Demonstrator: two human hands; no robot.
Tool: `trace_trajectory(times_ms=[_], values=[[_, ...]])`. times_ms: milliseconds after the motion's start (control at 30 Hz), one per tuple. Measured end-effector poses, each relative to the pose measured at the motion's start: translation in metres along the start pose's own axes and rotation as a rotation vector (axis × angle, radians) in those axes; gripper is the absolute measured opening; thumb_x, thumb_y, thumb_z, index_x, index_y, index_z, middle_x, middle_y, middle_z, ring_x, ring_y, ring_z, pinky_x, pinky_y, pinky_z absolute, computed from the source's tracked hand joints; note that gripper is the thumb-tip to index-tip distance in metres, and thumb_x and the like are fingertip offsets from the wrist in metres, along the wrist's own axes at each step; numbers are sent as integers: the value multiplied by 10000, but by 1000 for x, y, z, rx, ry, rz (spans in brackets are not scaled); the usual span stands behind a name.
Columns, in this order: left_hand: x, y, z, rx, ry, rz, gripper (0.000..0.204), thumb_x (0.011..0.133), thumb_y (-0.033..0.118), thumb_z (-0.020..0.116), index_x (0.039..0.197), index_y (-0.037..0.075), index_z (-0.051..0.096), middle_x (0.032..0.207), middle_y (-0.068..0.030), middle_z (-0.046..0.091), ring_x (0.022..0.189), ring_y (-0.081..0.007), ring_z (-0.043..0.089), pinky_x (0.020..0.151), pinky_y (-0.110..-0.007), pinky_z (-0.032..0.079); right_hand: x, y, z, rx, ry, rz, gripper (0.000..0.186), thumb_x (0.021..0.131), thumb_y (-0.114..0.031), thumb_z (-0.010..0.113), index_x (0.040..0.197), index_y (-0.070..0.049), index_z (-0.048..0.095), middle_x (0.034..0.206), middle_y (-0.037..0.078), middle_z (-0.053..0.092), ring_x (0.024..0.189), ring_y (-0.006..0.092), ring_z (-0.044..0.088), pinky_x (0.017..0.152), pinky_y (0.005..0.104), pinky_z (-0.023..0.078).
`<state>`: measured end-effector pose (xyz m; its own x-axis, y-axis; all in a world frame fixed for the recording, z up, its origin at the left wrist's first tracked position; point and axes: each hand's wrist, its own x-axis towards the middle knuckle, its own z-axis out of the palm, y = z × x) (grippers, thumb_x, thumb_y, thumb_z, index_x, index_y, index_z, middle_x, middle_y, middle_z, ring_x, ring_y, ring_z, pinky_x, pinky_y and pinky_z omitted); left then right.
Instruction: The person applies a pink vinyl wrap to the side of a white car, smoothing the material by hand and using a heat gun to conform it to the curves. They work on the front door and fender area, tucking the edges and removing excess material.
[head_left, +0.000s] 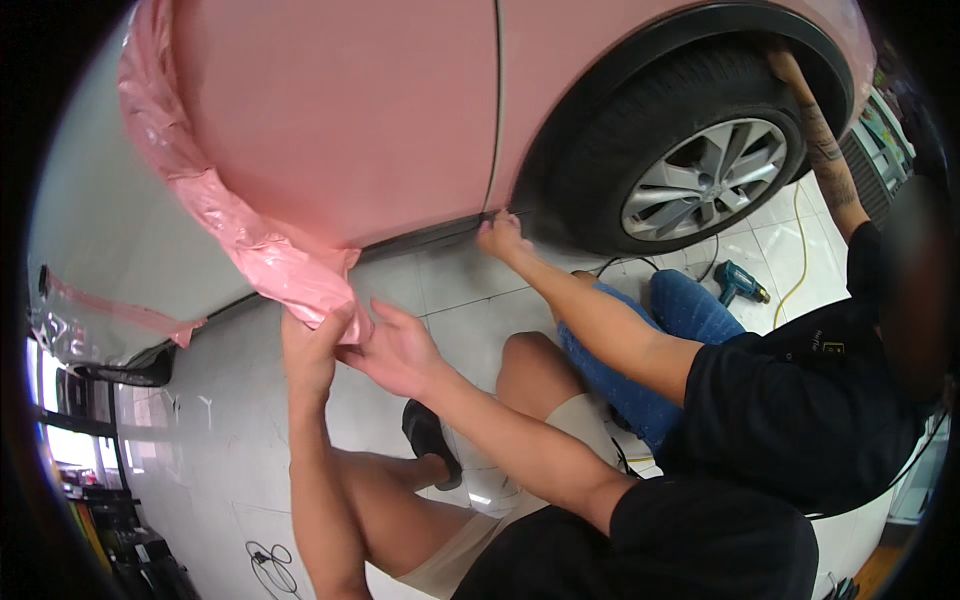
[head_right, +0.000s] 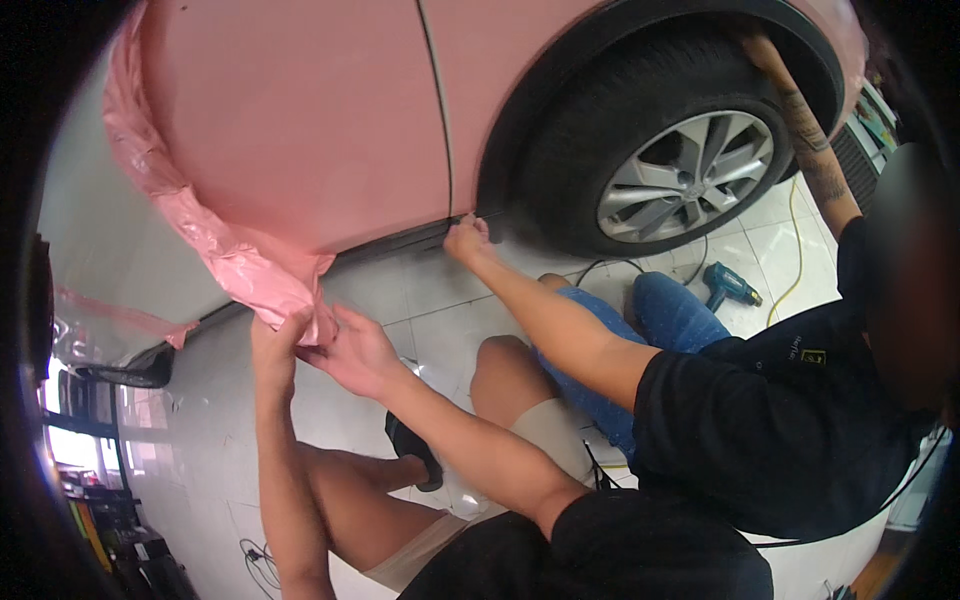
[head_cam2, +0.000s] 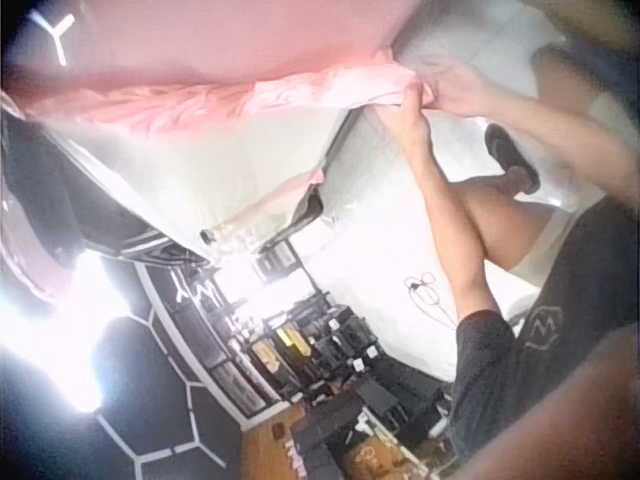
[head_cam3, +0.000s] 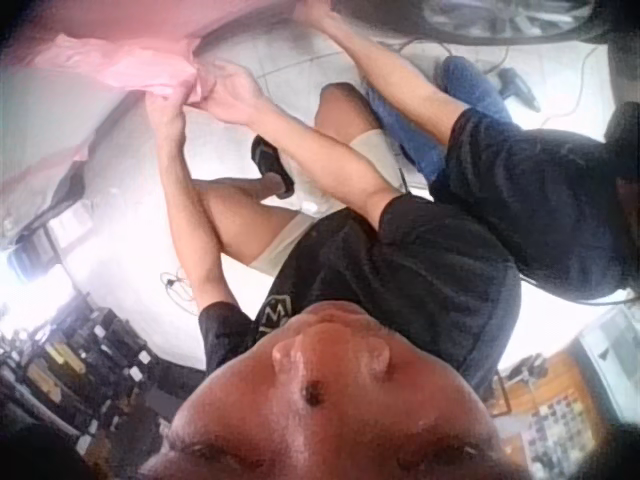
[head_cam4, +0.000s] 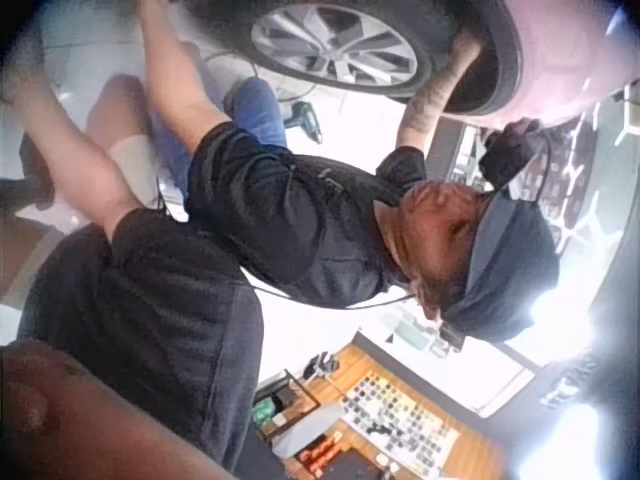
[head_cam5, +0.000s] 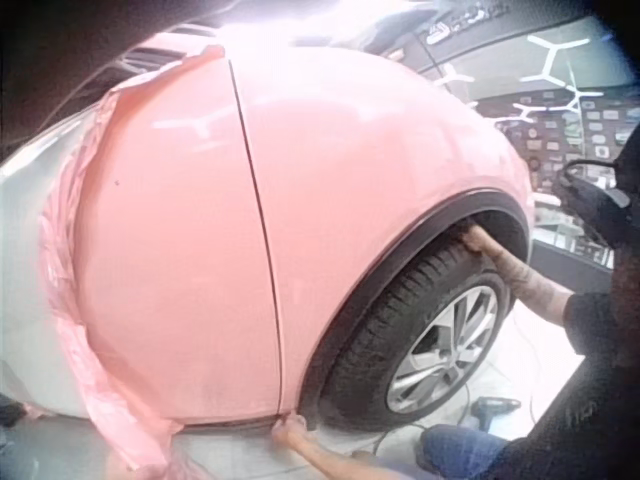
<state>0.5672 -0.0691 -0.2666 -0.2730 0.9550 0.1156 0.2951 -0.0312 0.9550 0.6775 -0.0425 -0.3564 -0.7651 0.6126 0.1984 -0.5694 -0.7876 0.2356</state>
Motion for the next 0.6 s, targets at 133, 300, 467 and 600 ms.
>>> trace_trajectory(times_ms=[133, 300, 467, 600], values=[[-3, 10, 6, 280, 251, -128, 509, 770, 263, 737, 1135, -49, 569, 998, -189, 680, 889, -247, 672, 797, -332, 518, -36, 22, -29, -254, 494, 124, 567, 967, -163, 549, 1435, 54, 314, 1390, 217, 458, 1325, 388, 440, 1181, 496, 319], [9, -14, 8, 720, 537, 14, 709, 754, 381, 785, 1137, -137, 488, 830, -244, 687, 745, -333, 701, 717, -389, 543, -39, 42, -24, -1795, 396, -555, 636, 928, -123, 629, 1432, 53, 284, 1339, 272, 462, 1207, 422, 532, 1060, 481, 430], [10, -2, 9, 397, 305, -129, 827, 806, 449, 791, 1245, -139, 411, 999, -225, 676, 925, -301, 679, 778, -390, 542, 30, 26, -32, -1759, 280, -745, 681, 902, -181, 724, 1434, -20, 329, 1167, 192, 607, 1053, 360, 639, 935, 440, 511], [7, -7, -40, 141, 204, -218, 734, 833, 391, 785, 1268, -107, 466, 1148, -182, 651, 1036, -262, 644, 873, -375, 519, 57, -29, -40, -1190, 66, -366, 527, 951, -240, 693, 1384, -67, 447, 1159, 90, 652, 1046, 233, 660, 900, 419, 532]])
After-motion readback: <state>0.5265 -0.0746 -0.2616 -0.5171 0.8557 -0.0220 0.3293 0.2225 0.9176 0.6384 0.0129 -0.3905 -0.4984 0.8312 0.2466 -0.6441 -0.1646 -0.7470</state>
